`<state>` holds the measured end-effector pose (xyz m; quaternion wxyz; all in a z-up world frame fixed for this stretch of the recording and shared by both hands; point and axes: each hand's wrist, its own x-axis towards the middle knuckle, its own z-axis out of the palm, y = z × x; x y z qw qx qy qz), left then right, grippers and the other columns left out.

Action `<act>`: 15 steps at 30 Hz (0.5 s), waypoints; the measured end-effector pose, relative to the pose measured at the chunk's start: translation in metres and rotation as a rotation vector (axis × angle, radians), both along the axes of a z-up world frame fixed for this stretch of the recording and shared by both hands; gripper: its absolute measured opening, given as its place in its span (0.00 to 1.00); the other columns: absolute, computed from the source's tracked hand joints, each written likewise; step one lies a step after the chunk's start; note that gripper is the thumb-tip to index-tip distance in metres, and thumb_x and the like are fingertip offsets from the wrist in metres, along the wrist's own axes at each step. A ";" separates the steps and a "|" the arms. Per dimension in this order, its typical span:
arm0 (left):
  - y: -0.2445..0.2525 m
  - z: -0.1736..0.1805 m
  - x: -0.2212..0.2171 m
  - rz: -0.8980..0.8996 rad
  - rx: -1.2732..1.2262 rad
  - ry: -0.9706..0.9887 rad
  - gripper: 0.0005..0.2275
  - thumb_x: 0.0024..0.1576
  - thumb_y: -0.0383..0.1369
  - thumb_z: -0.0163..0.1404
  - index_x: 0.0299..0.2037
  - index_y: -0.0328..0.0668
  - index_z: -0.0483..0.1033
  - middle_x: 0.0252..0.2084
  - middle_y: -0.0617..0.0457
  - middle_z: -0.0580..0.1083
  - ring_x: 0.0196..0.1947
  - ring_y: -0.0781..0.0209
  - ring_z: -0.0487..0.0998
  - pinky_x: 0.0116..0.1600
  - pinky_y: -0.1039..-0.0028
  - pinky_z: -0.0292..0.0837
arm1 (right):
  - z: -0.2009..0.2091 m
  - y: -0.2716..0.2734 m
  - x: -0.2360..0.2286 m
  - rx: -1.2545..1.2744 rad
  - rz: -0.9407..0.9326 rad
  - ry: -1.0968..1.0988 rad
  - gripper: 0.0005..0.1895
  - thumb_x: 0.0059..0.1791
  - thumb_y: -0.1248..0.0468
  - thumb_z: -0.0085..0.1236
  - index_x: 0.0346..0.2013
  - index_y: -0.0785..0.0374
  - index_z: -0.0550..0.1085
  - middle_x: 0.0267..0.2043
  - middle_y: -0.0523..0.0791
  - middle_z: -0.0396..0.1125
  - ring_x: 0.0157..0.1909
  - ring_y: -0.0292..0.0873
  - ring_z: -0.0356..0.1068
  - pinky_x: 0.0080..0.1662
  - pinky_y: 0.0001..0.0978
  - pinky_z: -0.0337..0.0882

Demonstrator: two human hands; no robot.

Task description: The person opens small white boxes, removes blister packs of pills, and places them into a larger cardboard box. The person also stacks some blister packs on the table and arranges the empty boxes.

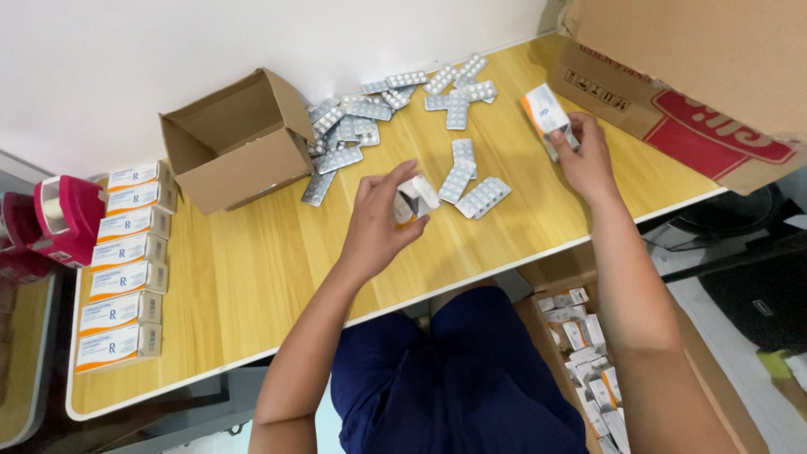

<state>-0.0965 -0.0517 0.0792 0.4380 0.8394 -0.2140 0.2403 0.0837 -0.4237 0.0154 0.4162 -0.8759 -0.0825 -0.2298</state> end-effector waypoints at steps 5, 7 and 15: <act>-0.036 -0.018 0.073 -0.074 0.084 -0.114 0.31 0.47 0.25 0.64 0.63 0.47 0.70 0.58 0.50 0.75 0.57 0.44 0.69 0.62 0.60 0.66 | -0.015 -0.014 -0.003 -0.329 -0.129 -0.267 0.28 0.56 0.58 0.67 0.65 0.67 0.67 0.57 0.57 0.65 0.56 0.56 0.67 0.56 0.46 0.68; -0.072 -0.029 0.116 -0.123 0.112 -0.231 0.28 0.47 0.22 0.60 0.60 0.48 0.71 0.60 0.52 0.74 0.61 0.46 0.71 0.65 0.59 0.67 | -0.018 -0.014 -0.004 -0.211 -0.121 -0.181 0.27 0.55 0.58 0.67 0.64 0.66 0.68 0.54 0.54 0.66 0.55 0.53 0.69 0.56 0.44 0.69; -0.189 -0.069 0.186 -0.008 0.440 -0.414 0.15 0.60 0.29 0.52 0.57 0.53 0.74 0.70 0.51 0.63 0.70 0.43 0.65 0.66 0.48 0.64 | -0.008 -0.007 -0.009 -0.113 -0.064 -0.199 0.23 0.53 0.64 0.65 0.59 0.67 0.69 0.53 0.53 0.66 0.52 0.49 0.70 0.54 0.41 0.71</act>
